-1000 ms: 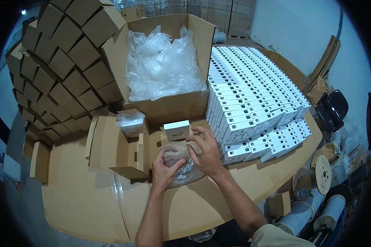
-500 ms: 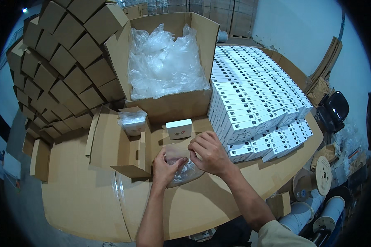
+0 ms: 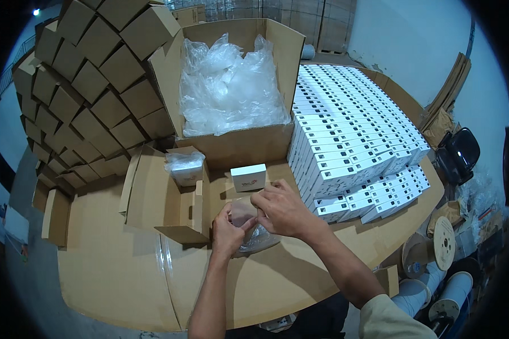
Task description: Packing small white electronic device boxes into bubble wrap sleeves and then into smaller cardboard boxes.
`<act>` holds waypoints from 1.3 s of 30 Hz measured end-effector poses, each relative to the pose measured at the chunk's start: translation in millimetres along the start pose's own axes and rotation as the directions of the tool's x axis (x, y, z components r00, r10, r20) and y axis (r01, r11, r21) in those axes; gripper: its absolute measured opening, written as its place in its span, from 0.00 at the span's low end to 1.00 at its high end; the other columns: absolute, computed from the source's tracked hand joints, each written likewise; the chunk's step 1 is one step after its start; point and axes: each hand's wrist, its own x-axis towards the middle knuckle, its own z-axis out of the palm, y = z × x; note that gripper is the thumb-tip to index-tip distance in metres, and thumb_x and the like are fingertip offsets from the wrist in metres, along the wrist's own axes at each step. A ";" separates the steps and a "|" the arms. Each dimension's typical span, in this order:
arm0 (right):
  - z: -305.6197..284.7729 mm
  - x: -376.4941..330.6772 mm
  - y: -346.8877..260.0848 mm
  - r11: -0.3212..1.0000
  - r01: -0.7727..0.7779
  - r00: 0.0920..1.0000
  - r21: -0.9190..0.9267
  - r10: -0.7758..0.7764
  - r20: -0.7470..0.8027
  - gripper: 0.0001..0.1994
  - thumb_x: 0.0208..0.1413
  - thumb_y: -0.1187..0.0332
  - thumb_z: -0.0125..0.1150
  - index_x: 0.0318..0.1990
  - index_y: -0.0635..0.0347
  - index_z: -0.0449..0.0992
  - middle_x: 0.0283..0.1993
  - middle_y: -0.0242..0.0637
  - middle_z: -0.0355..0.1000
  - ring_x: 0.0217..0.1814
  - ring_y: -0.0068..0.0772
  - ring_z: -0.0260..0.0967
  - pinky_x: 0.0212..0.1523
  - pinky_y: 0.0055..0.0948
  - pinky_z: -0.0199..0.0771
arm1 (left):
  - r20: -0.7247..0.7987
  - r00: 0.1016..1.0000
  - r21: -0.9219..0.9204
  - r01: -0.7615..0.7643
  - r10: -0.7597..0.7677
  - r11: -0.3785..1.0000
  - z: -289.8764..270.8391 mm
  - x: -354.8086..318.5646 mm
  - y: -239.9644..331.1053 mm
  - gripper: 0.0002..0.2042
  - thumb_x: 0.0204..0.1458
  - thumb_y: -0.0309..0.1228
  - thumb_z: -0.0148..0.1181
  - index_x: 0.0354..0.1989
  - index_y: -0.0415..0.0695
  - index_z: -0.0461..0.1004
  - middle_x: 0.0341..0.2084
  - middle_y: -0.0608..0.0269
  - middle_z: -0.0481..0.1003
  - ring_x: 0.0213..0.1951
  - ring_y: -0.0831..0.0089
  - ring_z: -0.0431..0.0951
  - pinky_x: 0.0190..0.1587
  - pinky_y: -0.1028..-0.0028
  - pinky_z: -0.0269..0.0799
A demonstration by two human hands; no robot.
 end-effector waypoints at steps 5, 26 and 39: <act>-7.3 13.7 7.9 0.979 -0.165 0.973 0.121 0.142 0.180 0.07 0.55 0.68 0.60 0.38 0.59 0.76 0.30 0.41 0.78 0.39 0.43 0.75 0.53 0.42 0.64 | 0.015 1.000 0.003 -0.008 0.008 1.000 0.4 -2.6 6.3 0.26 0.40 0.31 0.80 0.48 0.41 0.74 0.40 0.56 0.82 0.43 0.67 0.82 0.46 0.66 0.76; 38.8 17.8 40.1 0.365 -0.142 0.751 0.920 0.645 -0.140 0.17 0.70 0.63 0.40 0.49 0.59 0.77 0.49 0.30 0.74 0.49 0.22 0.67 0.53 0.25 0.64 | 0.166 0.986 0.018 0.028 -0.031 0.999 -13.4 -4.9 14.8 0.25 0.37 0.28 0.80 0.46 0.41 0.75 0.38 0.59 0.81 0.42 0.71 0.80 0.46 0.69 0.76; 84.9 11.8 54.5 0.227 -0.063 0.777 0.972 0.622 -0.095 0.24 0.56 0.82 0.53 0.61 0.60 0.69 0.56 0.36 0.70 0.60 0.26 0.66 0.63 0.28 0.65 | 0.155 0.985 -0.063 0.092 -0.082 0.994 -14.5 -3.4 4.9 0.25 0.38 0.28 0.80 0.46 0.40 0.75 0.35 0.62 0.80 0.39 0.73 0.80 0.45 0.70 0.76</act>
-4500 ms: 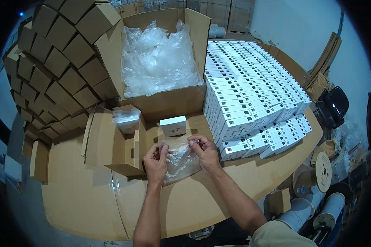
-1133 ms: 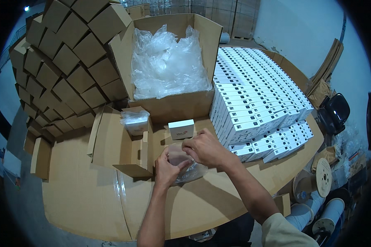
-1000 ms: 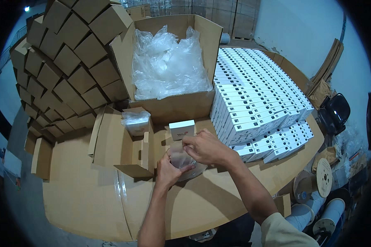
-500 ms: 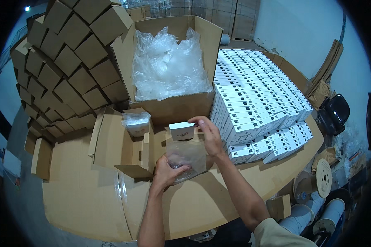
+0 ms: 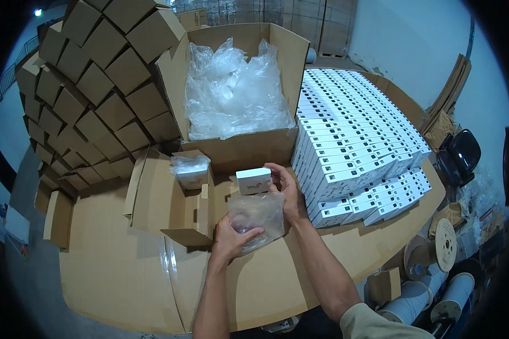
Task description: Packing small white electronic device boxes into bubble wrap sleeves and then into smaller cardboard boxes.
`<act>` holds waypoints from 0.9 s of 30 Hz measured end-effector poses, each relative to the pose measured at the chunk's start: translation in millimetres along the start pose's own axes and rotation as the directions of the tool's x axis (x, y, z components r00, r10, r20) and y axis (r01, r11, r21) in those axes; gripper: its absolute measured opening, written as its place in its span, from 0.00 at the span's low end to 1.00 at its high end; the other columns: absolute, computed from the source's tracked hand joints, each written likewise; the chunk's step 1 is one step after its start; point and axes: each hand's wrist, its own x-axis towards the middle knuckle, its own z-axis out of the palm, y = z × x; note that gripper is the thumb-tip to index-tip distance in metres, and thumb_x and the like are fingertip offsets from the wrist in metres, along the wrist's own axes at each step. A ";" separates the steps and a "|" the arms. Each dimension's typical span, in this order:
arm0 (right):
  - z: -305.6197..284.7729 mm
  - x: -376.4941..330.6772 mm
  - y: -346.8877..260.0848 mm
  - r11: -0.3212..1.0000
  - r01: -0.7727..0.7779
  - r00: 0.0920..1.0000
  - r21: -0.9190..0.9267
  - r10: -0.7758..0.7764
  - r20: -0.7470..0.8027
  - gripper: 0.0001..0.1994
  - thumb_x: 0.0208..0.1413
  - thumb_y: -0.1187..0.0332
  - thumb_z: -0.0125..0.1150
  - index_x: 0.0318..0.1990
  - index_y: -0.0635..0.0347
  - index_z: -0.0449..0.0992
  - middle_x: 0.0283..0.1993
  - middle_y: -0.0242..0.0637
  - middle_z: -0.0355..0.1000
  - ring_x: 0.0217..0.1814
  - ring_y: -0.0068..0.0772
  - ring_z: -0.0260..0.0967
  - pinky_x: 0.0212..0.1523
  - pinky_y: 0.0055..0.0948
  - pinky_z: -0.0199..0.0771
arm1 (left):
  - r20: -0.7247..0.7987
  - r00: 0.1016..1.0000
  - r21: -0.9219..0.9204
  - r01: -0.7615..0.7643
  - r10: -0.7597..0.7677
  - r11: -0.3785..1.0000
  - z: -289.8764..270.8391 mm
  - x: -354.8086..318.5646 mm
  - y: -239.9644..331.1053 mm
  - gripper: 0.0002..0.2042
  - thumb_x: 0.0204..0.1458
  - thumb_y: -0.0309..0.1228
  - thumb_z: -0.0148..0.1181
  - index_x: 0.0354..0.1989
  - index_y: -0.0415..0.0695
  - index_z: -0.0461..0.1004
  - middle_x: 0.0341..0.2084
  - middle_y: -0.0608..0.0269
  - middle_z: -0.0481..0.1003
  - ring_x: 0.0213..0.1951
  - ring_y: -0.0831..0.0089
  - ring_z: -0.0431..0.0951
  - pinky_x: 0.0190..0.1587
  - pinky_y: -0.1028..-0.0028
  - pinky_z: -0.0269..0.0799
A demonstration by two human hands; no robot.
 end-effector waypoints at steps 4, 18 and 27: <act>2.2 2.0 -1.6 0.995 0.019 0.999 -0.101 -0.022 -0.027 0.23 0.58 0.83 0.59 0.61 0.60 0.67 0.55 0.38 0.70 0.56 0.27 0.69 0.57 0.26 0.71 | -0.007 1.000 0.073 0.007 -0.006 0.997 -2.3 1.6 -0.7 0.25 0.38 0.28 0.80 0.45 0.40 0.74 0.35 0.62 0.80 0.39 0.73 0.80 0.45 0.70 0.76; 5.5 6.3 -21.5 0.977 0.137 0.978 0.165 -0.106 -0.180 0.17 0.61 0.78 0.62 0.52 0.63 0.62 0.48 0.44 0.69 0.50 0.31 0.75 0.48 0.31 0.84 | -0.044 0.997 0.097 0.067 -0.063 0.993 -2.3 7.9 3.1 0.27 0.38 0.27 0.79 0.49 0.35 0.75 0.38 0.56 0.82 0.39 0.72 0.82 0.44 0.68 0.78; 2.1 -4.4 -7.0 0.979 0.155 0.981 0.132 -0.136 -0.140 0.16 0.59 0.78 0.64 0.50 0.64 0.65 0.47 0.40 0.69 0.49 0.27 0.72 0.49 0.25 0.79 | -0.062 0.998 0.071 0.032 -0.028 0.997 -2.4 8.3 0.8 0.26 0.38 0.28 0.80 0.47 0.36 0.76 0.36 0.59 0.82 0.39 0.73 0.81 0.46 0.70 0.77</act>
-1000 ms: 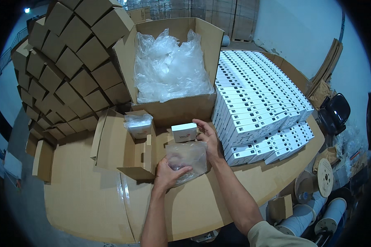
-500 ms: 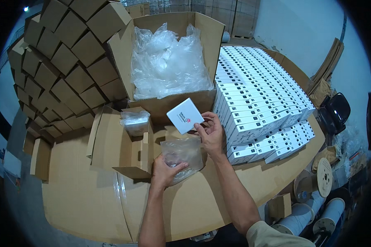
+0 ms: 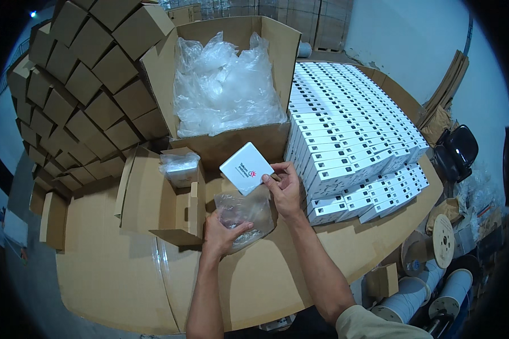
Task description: Packing small white electronic device boxes into bubble wrap sleeves and then into smaller cardboard boxes.
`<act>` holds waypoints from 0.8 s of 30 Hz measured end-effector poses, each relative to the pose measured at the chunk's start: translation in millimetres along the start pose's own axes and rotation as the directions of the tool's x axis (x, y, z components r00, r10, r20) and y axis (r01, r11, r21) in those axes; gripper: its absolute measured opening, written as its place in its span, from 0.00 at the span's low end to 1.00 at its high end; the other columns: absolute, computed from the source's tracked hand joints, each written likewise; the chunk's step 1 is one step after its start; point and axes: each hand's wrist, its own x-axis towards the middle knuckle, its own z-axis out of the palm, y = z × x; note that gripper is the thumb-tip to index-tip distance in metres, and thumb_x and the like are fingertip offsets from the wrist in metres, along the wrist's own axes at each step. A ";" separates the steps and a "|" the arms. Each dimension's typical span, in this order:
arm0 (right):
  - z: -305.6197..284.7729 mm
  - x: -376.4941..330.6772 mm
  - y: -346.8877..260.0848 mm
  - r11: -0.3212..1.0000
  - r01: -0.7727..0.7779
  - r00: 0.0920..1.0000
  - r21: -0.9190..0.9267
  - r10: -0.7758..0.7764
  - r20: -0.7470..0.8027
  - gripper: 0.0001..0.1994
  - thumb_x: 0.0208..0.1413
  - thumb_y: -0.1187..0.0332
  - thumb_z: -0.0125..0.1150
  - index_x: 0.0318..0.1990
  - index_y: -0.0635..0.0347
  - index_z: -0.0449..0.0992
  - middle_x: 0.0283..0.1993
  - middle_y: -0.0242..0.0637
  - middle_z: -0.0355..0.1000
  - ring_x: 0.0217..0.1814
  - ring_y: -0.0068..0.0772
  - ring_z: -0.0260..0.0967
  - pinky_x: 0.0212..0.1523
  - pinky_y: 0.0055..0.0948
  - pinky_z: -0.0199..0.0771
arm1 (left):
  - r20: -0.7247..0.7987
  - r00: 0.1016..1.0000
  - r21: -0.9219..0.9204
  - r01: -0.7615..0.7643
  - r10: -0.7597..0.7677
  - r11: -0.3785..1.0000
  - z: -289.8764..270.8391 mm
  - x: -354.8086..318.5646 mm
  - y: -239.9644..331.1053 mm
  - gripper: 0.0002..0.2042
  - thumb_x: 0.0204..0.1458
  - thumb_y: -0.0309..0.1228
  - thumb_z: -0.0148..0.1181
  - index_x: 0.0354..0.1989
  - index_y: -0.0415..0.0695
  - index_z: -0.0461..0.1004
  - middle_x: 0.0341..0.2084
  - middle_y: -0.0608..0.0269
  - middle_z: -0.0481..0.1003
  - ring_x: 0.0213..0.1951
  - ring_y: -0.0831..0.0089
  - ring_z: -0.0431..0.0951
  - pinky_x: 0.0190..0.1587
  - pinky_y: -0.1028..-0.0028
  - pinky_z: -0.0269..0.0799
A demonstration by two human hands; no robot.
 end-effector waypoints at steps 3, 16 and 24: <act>1.9 -2.2 -0.9 0.999 -0.044 0.999 0.031 0.045 -0.025 0.15 0.59 0.78 0.64 0.50 0.62 0.66 0.46 0.37 0.70 0.49 0.26 0.71 0.51 0.25 0.74 | -0.009 1.000 -0.012 0.007 -0.007 1.000 0.2 0.4 -4.7 0.26 0.38 0.29 0.80 0.47 0.35 0.75 0.37 0.58 0.82 0.38 0.71 0.81 0.45 0.69 0.77; -4.6 -4.5 -2.2 0.980 -0.143 0.988 0.140 0.148 -0.032 0.14 0.51 0.79 0.58 0.45 0.60 0.66 0.41 0.32 0.67 0.45 0.24 0.65 0.51 0.26 0.66 | 0.000 1.000 0.028 -0.019 0.019 0.999 -0.2 -1.7 1.6 0.25 0.38 0.28 0.80 0.46 0.37 0.76 0.37 0.57 0.82 0.40 0.71 0.81 0.48 0.69 0.76; -3.1 -4.1 -0.7 0.981 -0.115 0.992 0.158 0.121 -0.026 0.14 0.48 0.80 0.55 0.44 0.60 0.67 0.40 0.32 0.66 0.44 0.25 0.64 0.52 0.26 0.64 | 0.027 0.999 0.004 -0.040 0.040 0.999 -0.8 -2.5 2.3 0.24 0.39 0.29 0.80 0.46 0.37 0.77 0.38 0.58 0.82 0.41 0.72 0.81 0.49 0.69 0.75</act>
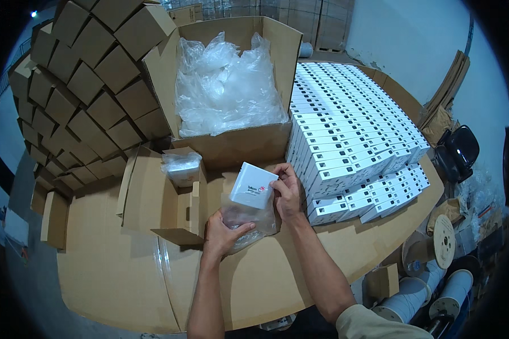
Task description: Packing small white electronic device boxes into bubble wrap sleeves and then into smaller cardboard boxes.
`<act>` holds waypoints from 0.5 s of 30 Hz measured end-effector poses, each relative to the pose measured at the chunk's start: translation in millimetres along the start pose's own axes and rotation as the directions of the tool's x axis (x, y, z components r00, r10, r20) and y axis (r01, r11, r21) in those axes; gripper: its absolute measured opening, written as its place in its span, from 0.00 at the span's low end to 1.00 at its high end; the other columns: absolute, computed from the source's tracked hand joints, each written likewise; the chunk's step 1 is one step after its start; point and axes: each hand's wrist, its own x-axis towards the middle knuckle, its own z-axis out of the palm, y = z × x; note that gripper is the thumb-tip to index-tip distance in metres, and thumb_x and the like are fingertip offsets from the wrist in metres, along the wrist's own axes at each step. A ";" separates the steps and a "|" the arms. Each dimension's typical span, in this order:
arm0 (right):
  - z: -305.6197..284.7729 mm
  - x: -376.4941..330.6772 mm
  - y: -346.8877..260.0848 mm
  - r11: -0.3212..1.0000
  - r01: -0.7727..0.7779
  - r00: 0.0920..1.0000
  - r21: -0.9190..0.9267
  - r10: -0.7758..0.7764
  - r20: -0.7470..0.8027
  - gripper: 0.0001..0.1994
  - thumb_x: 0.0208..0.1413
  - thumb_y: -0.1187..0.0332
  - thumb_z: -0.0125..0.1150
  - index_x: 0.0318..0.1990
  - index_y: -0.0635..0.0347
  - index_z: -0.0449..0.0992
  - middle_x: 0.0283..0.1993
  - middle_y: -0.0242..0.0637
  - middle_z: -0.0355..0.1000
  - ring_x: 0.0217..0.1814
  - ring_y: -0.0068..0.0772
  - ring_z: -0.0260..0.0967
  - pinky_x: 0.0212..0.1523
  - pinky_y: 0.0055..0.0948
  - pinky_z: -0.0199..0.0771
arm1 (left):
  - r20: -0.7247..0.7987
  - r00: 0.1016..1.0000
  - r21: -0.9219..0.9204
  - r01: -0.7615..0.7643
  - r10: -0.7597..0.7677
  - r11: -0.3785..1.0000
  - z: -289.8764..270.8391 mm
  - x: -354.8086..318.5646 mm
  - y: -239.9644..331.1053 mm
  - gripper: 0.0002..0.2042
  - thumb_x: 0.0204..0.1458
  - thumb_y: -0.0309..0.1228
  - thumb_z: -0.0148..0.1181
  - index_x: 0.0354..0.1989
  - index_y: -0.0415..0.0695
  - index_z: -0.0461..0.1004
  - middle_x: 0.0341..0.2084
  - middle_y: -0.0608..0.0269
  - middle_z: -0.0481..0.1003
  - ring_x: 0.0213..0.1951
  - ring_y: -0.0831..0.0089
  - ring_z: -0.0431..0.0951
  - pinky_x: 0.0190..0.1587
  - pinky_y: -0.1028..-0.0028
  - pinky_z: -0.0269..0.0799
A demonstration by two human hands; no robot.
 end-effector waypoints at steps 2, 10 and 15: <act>-0.6 0.2 0.3 1.000 0.012 1.000 -0.008 -0.012 0.005 0.13 0.48 0.80 0.55 0.43 0.60 0.67 0.40 0.31 0.66 0.44 0.24 0.64 0.52 0.26 0.64 | 0.002 1.000 0.030 0.006 -0.006 1.000 -0.2 2.2 -3.6 0.24 0.39 0.29 0.80 0.46 0.37 0.77 0.38 0.58 0.82 0.41 0.72 0.81 0.49 0.70 0.75; 3.0 -0.2 -0.3 0.977 0.019 1.000 -0.211 -0.018 0.008 0.11 0.47 0.78 0.55 0.40 0.60 0.69 0.36 0.29 0.67 0.38 0.19 0.63 0.42 0.20 0.63 | -0.056 0.997 -0.002 -0.053 0.052 0.999 5.7 1.9 -3.7 0.25 0.39 0.30 0.80 0.47 0.36 0.77 0.39 0.57 0.82 0.41 0.71 0.81 0.48 0.69 0.76; -5.0 -0.1 2.5 0.971 -0.059 0.997 -0.232 0.068 0.031 0.10 0.49 0.76 0.54 0.40 0.61 0.70 0.35 0.29 0.67 0.37 0.19 0.63 0.42 0.20 0.63 | -0.093 0.996 -0.143 -0.020 0.006 0.989 13.5 3.4 -6.5 0.19 0.47 0.37 0.76 0.42 0.38 0.79 0.32 0.62 0.81 0.33 0.78 0.78 0.40 0.74 0.75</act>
